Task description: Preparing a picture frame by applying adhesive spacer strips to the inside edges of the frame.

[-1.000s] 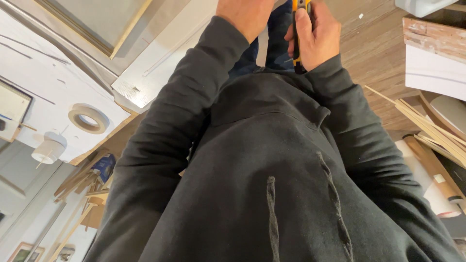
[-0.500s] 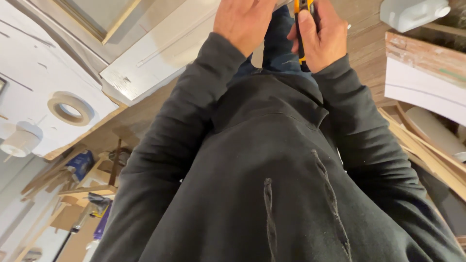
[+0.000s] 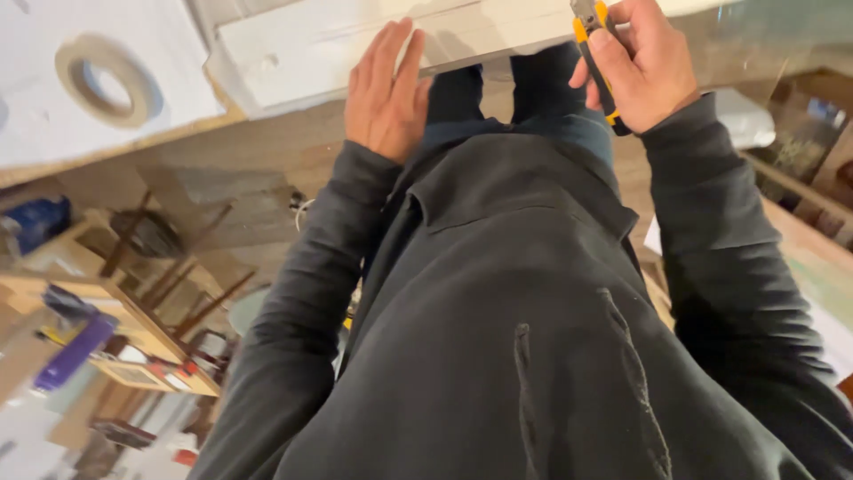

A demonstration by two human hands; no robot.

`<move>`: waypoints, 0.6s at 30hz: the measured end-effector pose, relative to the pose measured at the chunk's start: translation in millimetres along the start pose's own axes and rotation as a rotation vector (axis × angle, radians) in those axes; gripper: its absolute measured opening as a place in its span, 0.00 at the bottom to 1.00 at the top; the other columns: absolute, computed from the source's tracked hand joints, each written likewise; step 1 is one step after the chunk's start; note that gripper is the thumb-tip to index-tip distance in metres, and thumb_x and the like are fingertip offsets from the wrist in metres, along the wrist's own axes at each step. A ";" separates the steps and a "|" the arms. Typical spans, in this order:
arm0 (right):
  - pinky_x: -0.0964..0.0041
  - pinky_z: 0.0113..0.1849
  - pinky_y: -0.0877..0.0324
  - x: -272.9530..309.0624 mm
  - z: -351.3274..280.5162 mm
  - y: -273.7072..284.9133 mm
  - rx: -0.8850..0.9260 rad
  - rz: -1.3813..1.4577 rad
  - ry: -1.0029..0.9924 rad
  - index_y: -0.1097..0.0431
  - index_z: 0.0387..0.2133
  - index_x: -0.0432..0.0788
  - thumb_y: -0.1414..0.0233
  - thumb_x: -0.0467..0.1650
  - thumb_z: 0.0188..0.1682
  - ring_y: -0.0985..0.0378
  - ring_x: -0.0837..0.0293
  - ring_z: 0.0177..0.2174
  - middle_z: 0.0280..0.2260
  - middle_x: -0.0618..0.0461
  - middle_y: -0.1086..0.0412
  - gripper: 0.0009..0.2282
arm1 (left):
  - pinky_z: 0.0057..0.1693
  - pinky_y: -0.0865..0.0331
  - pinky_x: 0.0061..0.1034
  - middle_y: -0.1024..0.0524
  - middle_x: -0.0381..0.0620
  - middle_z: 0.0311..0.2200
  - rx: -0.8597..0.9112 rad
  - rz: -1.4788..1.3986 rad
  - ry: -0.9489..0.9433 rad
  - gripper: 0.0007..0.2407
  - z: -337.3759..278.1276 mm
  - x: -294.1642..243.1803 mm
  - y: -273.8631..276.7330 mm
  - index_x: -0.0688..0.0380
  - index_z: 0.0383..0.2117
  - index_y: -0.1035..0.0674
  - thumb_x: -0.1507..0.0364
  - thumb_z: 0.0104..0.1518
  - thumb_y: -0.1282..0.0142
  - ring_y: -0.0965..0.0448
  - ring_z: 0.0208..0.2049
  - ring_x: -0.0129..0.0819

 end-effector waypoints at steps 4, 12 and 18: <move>0.70 0.29 0.29 10.5 34.0 -29.5 0.146 -0.211 -0.058 0.38 0.48 0.31 0.54 0.29 0.66 0.25 0.64 0.26 0.33 0.49 0.27 0.08 | 0.71 0.40 0.39 0.43 0.51 0.71 -0.016 0.012 0.080 0.26 -15.1 9.0 -13.7 0.64 0.67 0.33 0.73 0.62 0.37 0.44 0.73 0.44; 0.67 0.30 0.26 16.2 66.7 -71.0 0.371 -0.386 0.038 0.35 0.46 0.29 0.54 0.27 0.67 0.23 0.61 0.30 0.34 0.47 0.28 0.08 | 0.73 0.43 0.39 0.45 0.49 0.72 -0.096 -0.011 0.103 0.28 -26.9 19.4 -32.1 0.64 0.68 0.35 0.72 0.63 0.35 0.47 0.74 0.43; 0.67 0.29 0.29 5.2 73.0 -68.6 0.339 -0.552 -0.087 0.29 0.39 0.30 0.54 0.31 0.67 0.24 0.62 0.25 0.29 0.48 0.26 0.13 | 0.73 0.42 0.37 0.38 0.48 0.68 -0.078 -0.035 0.103 0.27 -24.9 24.0 -33.4 0.63 0.68 0.34 0.70 0.64 0.35 0.40 0.69 0.44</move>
Point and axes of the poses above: each hand's wrist, its own z-axis towards the middle knuckle, its own y-axis out of the back of the hand, x = y × z, the point moved 10 cm from there along z, towards the middle knuckle
